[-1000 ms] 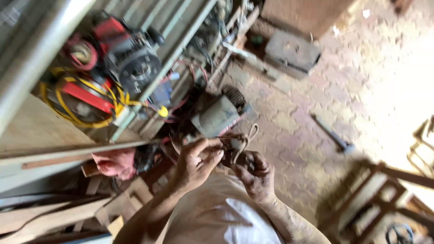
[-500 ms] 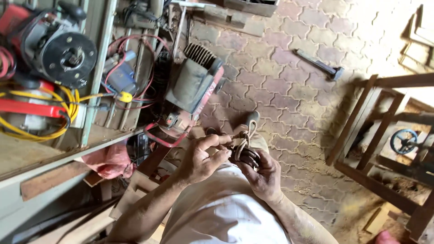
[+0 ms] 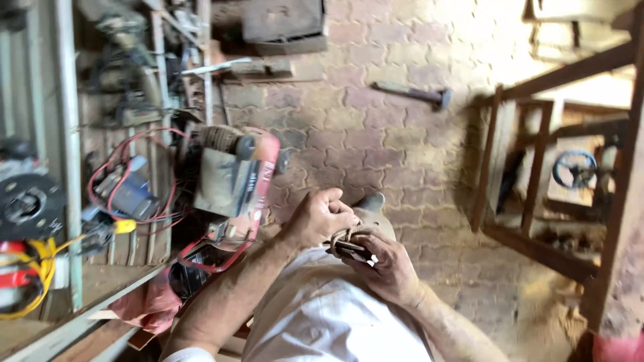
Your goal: The recorder is seen assembling a wooden machine by installing a cutter head, bearings, and a metal shaft into a wooden frame.
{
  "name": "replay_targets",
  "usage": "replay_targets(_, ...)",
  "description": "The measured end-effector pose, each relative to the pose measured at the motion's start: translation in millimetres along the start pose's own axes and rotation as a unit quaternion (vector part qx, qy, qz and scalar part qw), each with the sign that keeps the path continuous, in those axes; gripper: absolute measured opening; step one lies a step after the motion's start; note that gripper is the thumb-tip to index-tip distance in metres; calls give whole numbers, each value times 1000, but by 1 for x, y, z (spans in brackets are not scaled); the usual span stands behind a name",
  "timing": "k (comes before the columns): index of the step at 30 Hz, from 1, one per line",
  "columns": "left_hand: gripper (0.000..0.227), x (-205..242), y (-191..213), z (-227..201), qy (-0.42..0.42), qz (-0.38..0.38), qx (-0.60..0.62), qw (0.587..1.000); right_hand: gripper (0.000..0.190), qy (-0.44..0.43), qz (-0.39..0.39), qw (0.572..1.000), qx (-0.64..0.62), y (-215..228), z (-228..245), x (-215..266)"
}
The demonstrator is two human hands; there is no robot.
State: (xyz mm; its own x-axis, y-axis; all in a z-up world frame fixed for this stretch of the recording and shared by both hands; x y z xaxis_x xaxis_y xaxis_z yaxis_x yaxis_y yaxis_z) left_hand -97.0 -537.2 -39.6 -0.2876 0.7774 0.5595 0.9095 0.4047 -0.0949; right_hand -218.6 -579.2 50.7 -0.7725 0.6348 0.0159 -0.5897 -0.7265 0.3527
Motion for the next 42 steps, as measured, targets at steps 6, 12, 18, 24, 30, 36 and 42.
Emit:
replay_targets(6,18,-47,-62,-18,31,125,-115,985,28,-125,19,992,-15,42,-67,-3)
replay_targets(12,15,-45,-47,-81,-108,20,-178,978,33,-232,-72,957,-162,47,-111,-5)
replay_targets(18,9,-18,-43,-97,-77,79,-99,989,33,-299,-223,867,-330,46,-138,-12)
replay_targets(24,16,-9,-17,-113,-133,108,-14,985,35,-298,-211,826,-429,30,-137,-28)
replay_targets(30,27,-5,18,-90,-170,268,16,948,38,-233,-139,856,-440,39,-103,-57)
replay_targets(36,39,-42,15,-138,-273,118,-89,950,36,-179,-3,922,-343,25,-75,-59)
replay_targets(42,16,-111,35,-32,-244,-4,-127,961,31,-227,-8,934,-274,18,-101,-42)
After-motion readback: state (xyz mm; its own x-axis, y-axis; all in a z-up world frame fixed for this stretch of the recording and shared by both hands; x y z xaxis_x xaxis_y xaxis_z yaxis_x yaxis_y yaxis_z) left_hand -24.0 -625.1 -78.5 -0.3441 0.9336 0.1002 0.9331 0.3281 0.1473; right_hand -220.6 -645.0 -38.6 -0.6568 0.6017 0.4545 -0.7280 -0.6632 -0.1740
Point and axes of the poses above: each hand's wrist, its own x-axis away from the middle knuckle, its own y-axis out of the back of the hand, z = x × y, the point moved 10 cm from there along -x, towards the middle knuckle, and after that the axes turned 9 degrees about -z, right-handed, at the moved point
